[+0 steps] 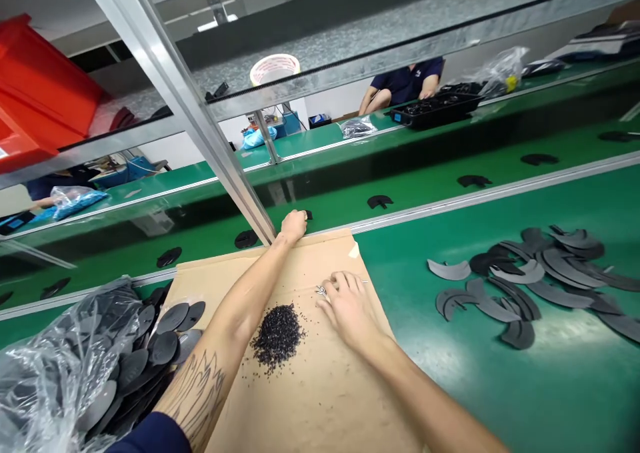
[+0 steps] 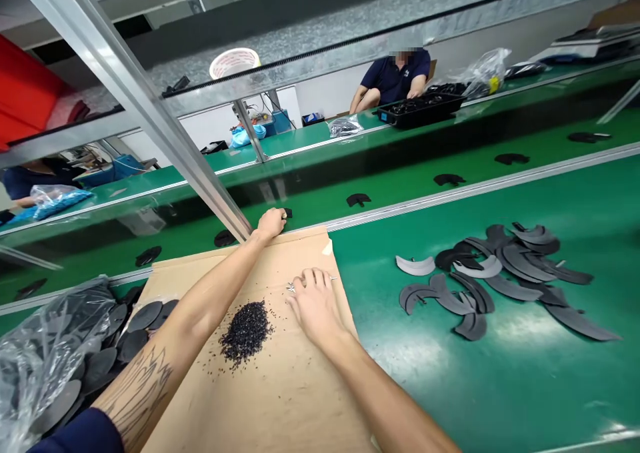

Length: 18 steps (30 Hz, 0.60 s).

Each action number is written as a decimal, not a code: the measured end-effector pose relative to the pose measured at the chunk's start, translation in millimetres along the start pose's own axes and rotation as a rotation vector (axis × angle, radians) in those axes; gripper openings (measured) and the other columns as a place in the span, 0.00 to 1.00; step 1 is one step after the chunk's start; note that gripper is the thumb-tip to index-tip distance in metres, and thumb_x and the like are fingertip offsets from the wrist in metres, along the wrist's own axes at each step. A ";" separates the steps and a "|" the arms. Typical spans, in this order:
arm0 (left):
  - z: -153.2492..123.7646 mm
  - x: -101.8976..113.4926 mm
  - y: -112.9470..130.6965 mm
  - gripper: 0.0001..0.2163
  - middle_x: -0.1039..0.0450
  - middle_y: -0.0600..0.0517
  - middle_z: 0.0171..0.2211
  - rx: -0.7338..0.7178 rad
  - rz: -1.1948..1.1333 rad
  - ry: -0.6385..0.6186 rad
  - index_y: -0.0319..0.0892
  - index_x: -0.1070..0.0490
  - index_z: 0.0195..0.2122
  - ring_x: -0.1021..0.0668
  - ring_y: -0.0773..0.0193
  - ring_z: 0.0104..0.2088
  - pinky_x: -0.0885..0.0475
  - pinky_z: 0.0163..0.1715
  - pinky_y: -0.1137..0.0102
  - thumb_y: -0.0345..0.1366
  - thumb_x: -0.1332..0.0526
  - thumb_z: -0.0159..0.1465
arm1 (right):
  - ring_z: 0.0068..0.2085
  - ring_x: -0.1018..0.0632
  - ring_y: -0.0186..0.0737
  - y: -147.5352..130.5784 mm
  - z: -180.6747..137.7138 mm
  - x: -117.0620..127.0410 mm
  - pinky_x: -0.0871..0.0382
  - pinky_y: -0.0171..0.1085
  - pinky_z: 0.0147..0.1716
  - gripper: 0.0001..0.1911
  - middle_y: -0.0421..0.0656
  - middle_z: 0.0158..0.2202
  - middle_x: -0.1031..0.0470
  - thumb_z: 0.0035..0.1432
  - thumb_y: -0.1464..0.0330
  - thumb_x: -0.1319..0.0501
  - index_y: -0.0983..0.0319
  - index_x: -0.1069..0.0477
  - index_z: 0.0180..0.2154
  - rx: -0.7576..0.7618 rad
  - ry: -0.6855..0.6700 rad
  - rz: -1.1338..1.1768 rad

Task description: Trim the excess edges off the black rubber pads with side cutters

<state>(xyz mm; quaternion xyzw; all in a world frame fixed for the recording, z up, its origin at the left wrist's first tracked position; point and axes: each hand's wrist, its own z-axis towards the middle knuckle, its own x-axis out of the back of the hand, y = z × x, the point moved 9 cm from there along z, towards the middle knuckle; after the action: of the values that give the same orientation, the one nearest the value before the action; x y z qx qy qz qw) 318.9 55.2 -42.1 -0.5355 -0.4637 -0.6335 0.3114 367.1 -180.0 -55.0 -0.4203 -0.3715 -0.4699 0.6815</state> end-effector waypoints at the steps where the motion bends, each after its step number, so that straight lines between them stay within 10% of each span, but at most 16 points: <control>1: 0.6 2.1 -0.6 0.15 0.27 0.45 0.54 0.002 -0.022 0.008 0.40 0.29 0.55 0.22 0.57 0.51 0.22 0.51 0.57 0.42 0.38 0.70 | 0.50 0.28 0.52 -0.3 0.1 0.1 0.32 0.46 0.51 0.09 0.51 0.46 0.27 0.66 0.64 0.36 0.62 0.26 0.44 0.002 0.005 -0.002; 6: -30.6 28.6 12.2 0.07 0.22 0.47 0.43 -0.166 -0.186 0.044 0.37 0.25 0.45 0.20 0.61 0.44 0.23 0.49 0.62 0.33 0.40 0.70 | 0.57 0.28 0.58 3.0 4.1 13.8 0.28 0.50 0.51 0.23 0.62 0.58 0.32 0.69 0.66 0.43 0.70 0.36 0.62 -0.010 0.134 -0.021; 10: -107.8 43.3 18.2 0.05 0.20 0.51 0.38 -0.341 -0.299 -0.015 0.38 0.24 0.39 0.20 0.65 0.39 0.25 0.44 0.72 0.28 0.40 0.66 | 0.56 0.25 0.61 7.1 4.9 39.3 0.25 0.51 0.47 0.31 0.67 0.62 0.37 0.70 0.62 0.45 0.72 0.45 0.68 -0.017 0.330 0.086; 15: -217.9 43.3 6.5 0.08 0.21 0.48 0.40 -0.597 -0.435 -0.146 0.39 0.25 0.46 0.20 0.64 0.40 0.26 0.44 0.72 0.33 0.38 0.67 | 0.38 0.18 0.45 -31.2 9.4 21.3 0.25 0.39 0.35 0.15 0.47 0.41 0.20 0.73 0.64 0.49 0.59 0.26 0.51 0.312 0.116 0.469; 18: -242.6 47.4 -51.3 0.13 0.22 0.46 0.45 -0.422 -0.297 -0.138 0.41 0.28 0.53 0.20 0.63 0.44 0.26 0.48 0.71 0.36 0.38 0.69 | 0.38 0.18 0.45 -49.6 7.0 19.3 0.25 0.38 0.37 0.14 0.46 0.39 0.19 0.72 0.62 0.47 0.60 0.25 0.46 0.362 0.099 0.585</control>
<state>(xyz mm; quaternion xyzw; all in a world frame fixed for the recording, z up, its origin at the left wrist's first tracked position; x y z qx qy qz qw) 167.6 -144.1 -8.5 -0.5565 -0.4151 -0.7168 0.0642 324.5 -190.1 -24.0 -0.3580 -0.2792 -0.2007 0.8681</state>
